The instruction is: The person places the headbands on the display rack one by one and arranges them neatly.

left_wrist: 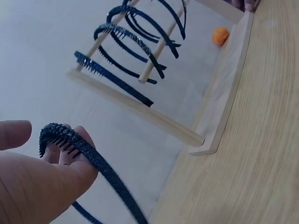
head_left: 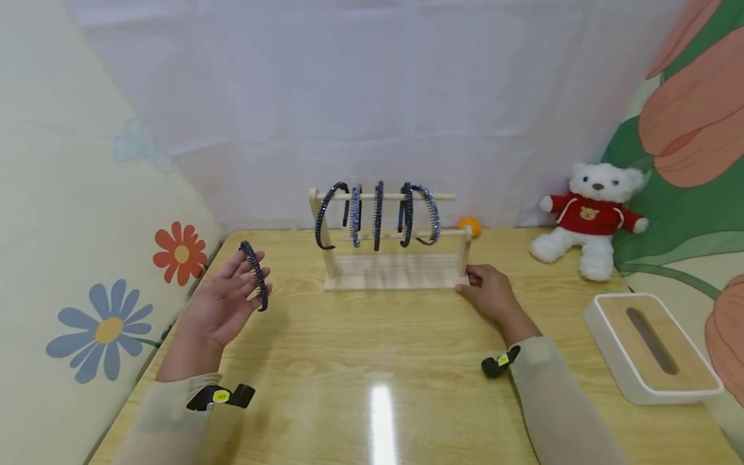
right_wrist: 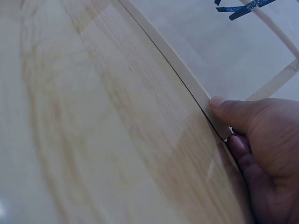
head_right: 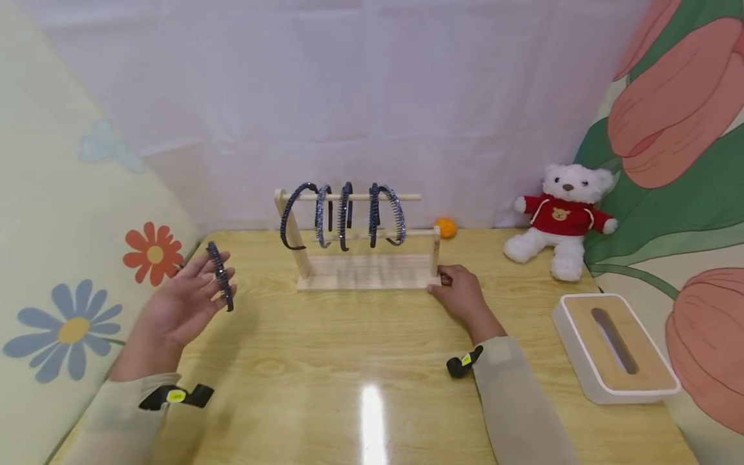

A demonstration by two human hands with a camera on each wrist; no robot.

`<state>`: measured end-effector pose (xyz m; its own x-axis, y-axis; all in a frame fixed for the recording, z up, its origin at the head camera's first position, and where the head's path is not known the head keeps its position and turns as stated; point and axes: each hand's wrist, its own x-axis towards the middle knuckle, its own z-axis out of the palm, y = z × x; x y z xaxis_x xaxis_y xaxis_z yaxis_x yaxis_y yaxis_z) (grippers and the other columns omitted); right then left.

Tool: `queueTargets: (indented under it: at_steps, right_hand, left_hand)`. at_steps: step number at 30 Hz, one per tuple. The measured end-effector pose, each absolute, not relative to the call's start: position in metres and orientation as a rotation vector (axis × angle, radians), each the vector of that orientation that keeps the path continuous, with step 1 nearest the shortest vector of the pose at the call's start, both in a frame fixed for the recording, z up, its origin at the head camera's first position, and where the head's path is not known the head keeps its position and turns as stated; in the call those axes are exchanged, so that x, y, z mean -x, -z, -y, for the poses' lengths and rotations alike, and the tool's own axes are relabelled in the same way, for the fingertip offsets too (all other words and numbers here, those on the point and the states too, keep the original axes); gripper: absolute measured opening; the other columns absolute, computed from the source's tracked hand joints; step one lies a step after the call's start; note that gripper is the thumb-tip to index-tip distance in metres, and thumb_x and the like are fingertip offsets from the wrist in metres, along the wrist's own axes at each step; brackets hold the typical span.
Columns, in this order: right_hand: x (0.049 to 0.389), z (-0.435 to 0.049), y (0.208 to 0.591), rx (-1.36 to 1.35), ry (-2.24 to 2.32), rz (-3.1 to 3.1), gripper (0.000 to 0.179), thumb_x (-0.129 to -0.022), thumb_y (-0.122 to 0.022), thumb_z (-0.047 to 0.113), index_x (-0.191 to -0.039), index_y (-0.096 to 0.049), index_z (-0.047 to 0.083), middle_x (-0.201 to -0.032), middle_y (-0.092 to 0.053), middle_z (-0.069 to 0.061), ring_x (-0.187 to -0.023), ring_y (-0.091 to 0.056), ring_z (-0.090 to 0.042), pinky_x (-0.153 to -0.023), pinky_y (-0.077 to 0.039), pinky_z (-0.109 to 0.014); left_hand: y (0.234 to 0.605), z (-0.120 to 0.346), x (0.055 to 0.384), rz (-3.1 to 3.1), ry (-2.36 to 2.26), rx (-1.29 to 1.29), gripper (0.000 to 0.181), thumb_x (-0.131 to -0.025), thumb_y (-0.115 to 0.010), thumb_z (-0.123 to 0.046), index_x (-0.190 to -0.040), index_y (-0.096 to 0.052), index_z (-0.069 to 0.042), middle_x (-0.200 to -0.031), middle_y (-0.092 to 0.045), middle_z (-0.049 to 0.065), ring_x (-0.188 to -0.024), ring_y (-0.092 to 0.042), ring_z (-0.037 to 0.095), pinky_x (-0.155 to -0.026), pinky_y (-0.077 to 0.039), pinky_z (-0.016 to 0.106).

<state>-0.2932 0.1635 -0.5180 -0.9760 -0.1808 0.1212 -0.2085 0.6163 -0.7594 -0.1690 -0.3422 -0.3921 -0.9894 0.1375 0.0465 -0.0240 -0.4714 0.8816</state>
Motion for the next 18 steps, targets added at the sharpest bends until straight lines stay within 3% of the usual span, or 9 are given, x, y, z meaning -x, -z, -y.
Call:
queueTargets:
  at_steps: [3,6,7,9,13,18]
  right_hand:
    - [0.294,-0.164,0.517,-0.346,-1.325,2.788,0.056,-0.1,-0.081,0.019,-0.146,-0.064,-0.006,-0.137,-0.067,-0.028,-0.126,-0.069,-0.042,-0.111,-0.057,-0.054]
    - [0.293,-0.164,0.519,-0.352,-1.33,2.791,0.057,-0.1,-0.081,0.02,-0.147,-0.063,-0.006,-0.137,-0.067,-0.028,-0.126,-0.069,-0.042,-0.111,-0.057,-0.054]
    - [0.293,-0.164,0.519,-0.354,-1.33,2.791,0.057,-0.1,-0.081,0.02,-0.147,-0.063,-0.006,-0.137,-0.067,-0.028,-0.126,-0.069,-0.042,-0.111,-0.057,-0.054]
    - [0.293,-0.164,0.52,-0.353,-1.324,2.79,0.057,-0.1,-0.081,0.02,-0.147,-0.063,-0.006,-0.137,-0.067,-0.027,-0.126,-0.069,-0.041,-0.111,-0.057,-0.054]
    - [0.294,-0.164,0.52,-0.343,-1.336,2.774,0.056,-0.1,-0.082,0.019,-0.147,-0.064,-0.005,-0.136,-0.067,-0.026,-0.125,-0.069,-0.04,-0.111,-0.057,-0.054]
    - [0.295,-0.164,0.52,-0.328,-1.363,2.78,0.056,-0.1,-0.082,0.021,-0.147,-0.065,-0.003,-0.138,-0.067,-0.025,-0.125,-0.069,-0.04,-0.11,-0.058,-0.054]
  left_hand:
    - [0.388,0.334,0.168,-1.692,-2.601,-0.098,0.077,-0.115,-0.044,-0.001,-0.176,0.001,-0.012,-0.145,-0.062,-0.009,-0.124,-0.063,0.012,-0.103,-0.058,0.024]
    - [0.386,0.327,0.163,-1.698,-2.669,-0.065,0.079,-0.114,-0.047,0.001,-0.174,0.004,-0.003,-0.135,-0.07,-0.006,-0.115,-0.069,0.009,-0.1,-0.058,0.02]
    - [0.384,0.324,0.161,-1.667,-2.71,-0.073,0.077,-0.114,-0.048,0.003,-0.173,0.0,-0.001,-0.133,-0.072,-0.004,-0.113,-0.071,0.009,-0.1,-0.059,0.019]
    - [0.38,0.317,0.158,-1.568,-2.804,-0.101,0.067,-0.113,-0.049,0.004,-0.173,-0.02,-0.001,-0.13,-0.075,0.002,-0.112,-0.073,0.012,-0.101,-0.06,0.021]
    - [0.366,0.299,0.148,-1.362,-2.954,-0.2,0.041,-0.111,-0.05,0.006,-0.15,-0.062,0.002,-0.125,-0.075,0.012,-0.111,-0.075,0.019,-0.101,-0.062,0.025]
    - [0.347,0.266,0.131,-1.211,-3.004,-0.428,0.034,-0.113,-0.044,0.008,-0.136,-0.07,0.005,-0.121,-0.074,0.014,-0.108,-0.075,0.023,-0.1,-0.063,0.028]
